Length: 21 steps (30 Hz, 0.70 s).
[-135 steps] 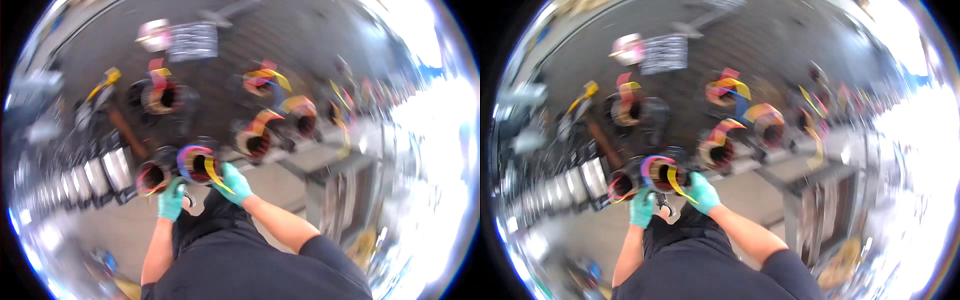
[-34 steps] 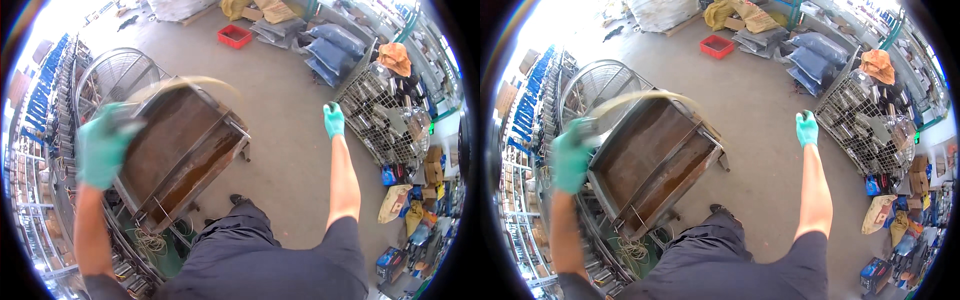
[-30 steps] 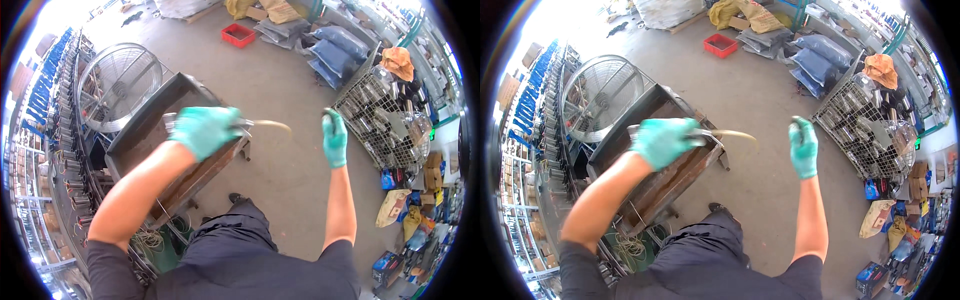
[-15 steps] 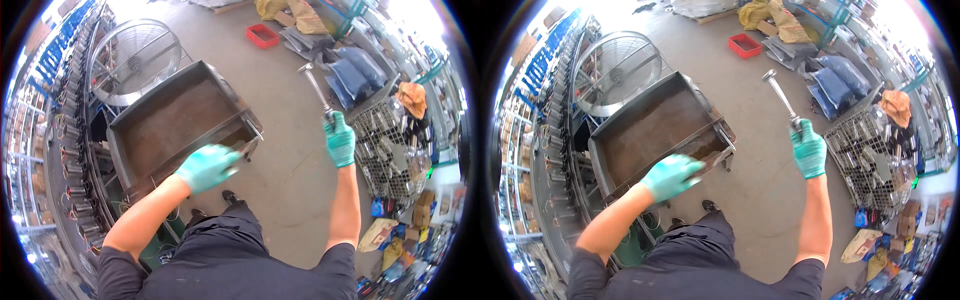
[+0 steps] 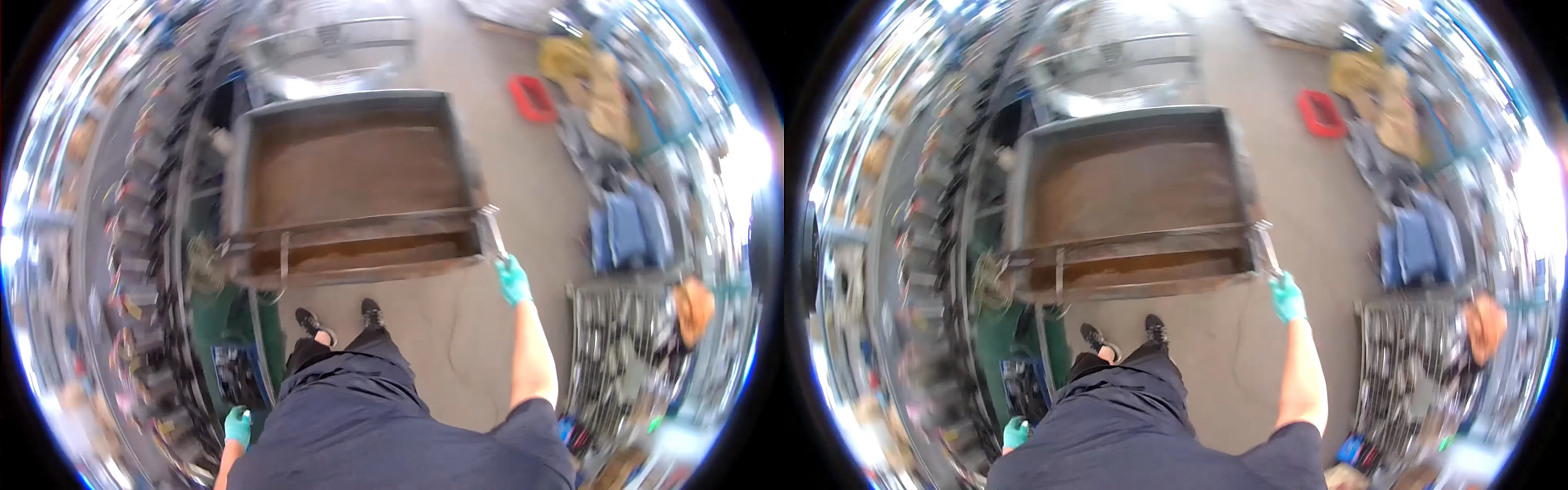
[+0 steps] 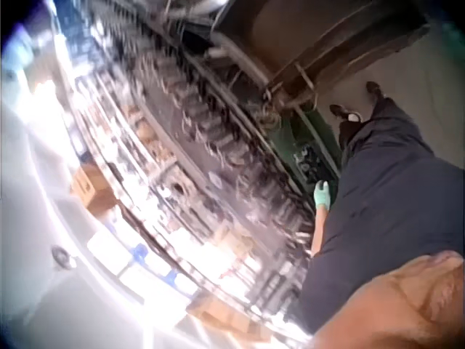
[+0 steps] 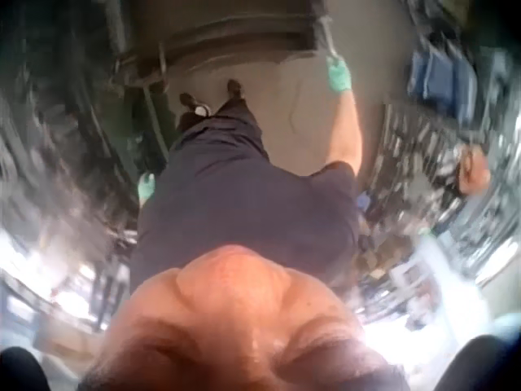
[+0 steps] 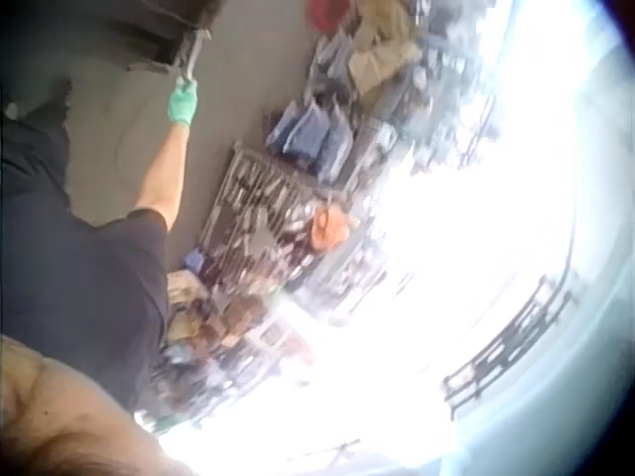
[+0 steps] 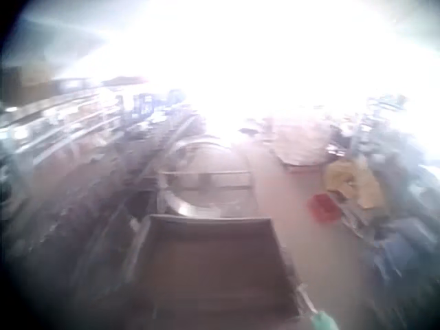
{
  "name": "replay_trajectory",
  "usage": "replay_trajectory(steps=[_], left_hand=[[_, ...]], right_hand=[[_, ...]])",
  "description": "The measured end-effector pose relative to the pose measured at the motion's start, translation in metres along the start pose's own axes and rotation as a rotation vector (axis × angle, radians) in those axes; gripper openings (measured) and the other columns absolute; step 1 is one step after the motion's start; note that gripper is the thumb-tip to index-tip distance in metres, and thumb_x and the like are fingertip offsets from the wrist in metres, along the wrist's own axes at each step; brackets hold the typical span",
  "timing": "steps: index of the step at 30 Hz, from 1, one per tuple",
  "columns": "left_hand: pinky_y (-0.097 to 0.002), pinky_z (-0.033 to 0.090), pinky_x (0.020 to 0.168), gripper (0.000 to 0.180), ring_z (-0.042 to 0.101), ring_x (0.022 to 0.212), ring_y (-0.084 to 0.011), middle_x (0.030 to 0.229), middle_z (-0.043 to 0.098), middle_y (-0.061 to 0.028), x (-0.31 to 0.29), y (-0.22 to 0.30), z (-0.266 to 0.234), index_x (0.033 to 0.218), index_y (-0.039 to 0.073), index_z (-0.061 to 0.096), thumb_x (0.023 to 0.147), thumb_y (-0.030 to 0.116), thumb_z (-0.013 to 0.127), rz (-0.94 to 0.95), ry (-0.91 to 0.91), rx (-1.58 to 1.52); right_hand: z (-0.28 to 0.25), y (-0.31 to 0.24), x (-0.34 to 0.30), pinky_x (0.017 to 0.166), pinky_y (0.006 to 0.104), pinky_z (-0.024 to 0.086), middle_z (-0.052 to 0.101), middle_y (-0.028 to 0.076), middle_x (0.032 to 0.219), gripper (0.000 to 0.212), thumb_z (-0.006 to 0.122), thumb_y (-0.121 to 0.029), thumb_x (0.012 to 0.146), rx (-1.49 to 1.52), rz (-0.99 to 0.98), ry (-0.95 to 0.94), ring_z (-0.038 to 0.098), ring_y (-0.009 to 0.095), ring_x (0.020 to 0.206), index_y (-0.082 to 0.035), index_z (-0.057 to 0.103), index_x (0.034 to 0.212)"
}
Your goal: The person removes a pump from a water testing tank, moves a fan and the tank, and retrieves another pump. The person then fits pump parts together on a workbench and secures them using a pneumatic tool with a coworker.
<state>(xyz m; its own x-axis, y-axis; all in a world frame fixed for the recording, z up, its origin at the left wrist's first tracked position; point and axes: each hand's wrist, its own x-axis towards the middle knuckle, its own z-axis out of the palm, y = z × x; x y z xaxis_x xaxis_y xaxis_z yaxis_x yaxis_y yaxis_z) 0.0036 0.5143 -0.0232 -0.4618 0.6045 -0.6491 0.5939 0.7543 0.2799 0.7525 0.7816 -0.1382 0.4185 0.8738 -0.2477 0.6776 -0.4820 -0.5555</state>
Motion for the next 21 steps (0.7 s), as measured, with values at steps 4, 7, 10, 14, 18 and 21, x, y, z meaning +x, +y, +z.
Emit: replay_trajectory(steps=[4, 7, 10, 14, 18, 21], left_hand=[[-0.0396, 0.049, 0.095, 0.048, 0.065, 0.111, -0.0319, 0.122, 0.068, -0.0212, -0.058, -0.04, 0.047, 0.132, -0.006, 0.057, 0.097, 0.027, 0.063, -0.417, -0.032, -0.414], [-0.0411, 0.047, 0.099, 0.049, 0.062, 0.118, -0.0357, 0.127, 0.066, -0.0218, -0.069, -0.081, 0.089, 0.133, 0.001, 0.059, 0.097, 0.034, 0.061, -0.362, 0.031, -0.298], [-0.0386, 0.049, 0.097, 0.047, 0.065, 0.112, -0.03, 0.126, 0.067, -0.0187, -0.076, -0.079, 0.116, 0.132, 0.0, 0.06, 0.097, 0.031, 0.063, -0.292, 0.048, -0.279], [-0.0382, 0.05, 0.095, 0.046, 0.066, 0.108, -0.0288, 0.123, 0.069, -0.0182, -0.073, -0.084, 0.124, 0.131, 0.0, 0.061, 0.097, 0.031, 0.063, -0.255, 0.064, -0.364], [-0.0379, 0.052, 0.088, 0.039, 0.068, 0.098, -0.0226, 0.112, 0.071, -0.0134, -0.076, -0.119, 0.132, 0.123, -0.001, 0.066, 0.097, 0.028, 0.062, -0.255, 0.074, -0.692], [-0.0299, 0.051, 0.069, 0.03, 0.061, 0.079, -0.0122, 0.1, 0.066, -0.0012, -0.094, -0.168, 0.122, 0.126, 0.008, 0.062, 0.1, 0.021, 0.061, -0.409, 0.035, -1.012]], right_hand=[[-0.009, -0.001, -0.002, 0.049, 0.0238, 0.037, 0.048, -0.005, 0.068, 0.033, 0.057, -0.022, 0.103, 0.578, 0.151, -0.299, 0.042, 0.006, 0.054, -0.01, 0.058, 0.134], [-0.008, 0.026, 0.011, 0.047, 0.0269, 0.043, 0.054, 0.0, 0.064, 0.026, 0.054, -0.026, 0.105, 0.522, 0.188, -0.342, 0.053, 0.011, 0.052, -0.013, 0.052, 0.126], [-0.001, 0.061, 0.059, 0.05, 0.0304, 0.048, 0.061, 0.005, 0.072, 0.024, 0.051, -0.018, 0.104, 0.324, 0.122, -0.389, 0.055, 0.014, 0.054, -0.01, 0.053, 0.126], [-0.013, 0.063, 0.048, 0.055, 0.03, 0.05, 0.063, 0.004, 0.078, 0.039, 0.052, -0.01, 0.099, 0.336, 0.124, -0.31, 0.058, 0.013, 0.062, -0.009, 0.049, 0.138], [-0.025, 0.102, 0.076, 0.1, 0.0355, 0.046, 0.069, 0.007, 0.111, 0.033, 0.044, -0.012, 0.101, -0.133, -0.082, -0.417, 0.063, 0.02, 0.111, -0.008, 0.054, 0.132], [0.035, 0.073, 0.078, 0.075, 0.0435, 0.053, 0.07, 0.012, 0.094, 0.034, 0.063, -0.025, 0.088, -0.263, -0.096, -0.02, 0.067, 0.035, 0.085, -0.01, 0.059, 0.118]])
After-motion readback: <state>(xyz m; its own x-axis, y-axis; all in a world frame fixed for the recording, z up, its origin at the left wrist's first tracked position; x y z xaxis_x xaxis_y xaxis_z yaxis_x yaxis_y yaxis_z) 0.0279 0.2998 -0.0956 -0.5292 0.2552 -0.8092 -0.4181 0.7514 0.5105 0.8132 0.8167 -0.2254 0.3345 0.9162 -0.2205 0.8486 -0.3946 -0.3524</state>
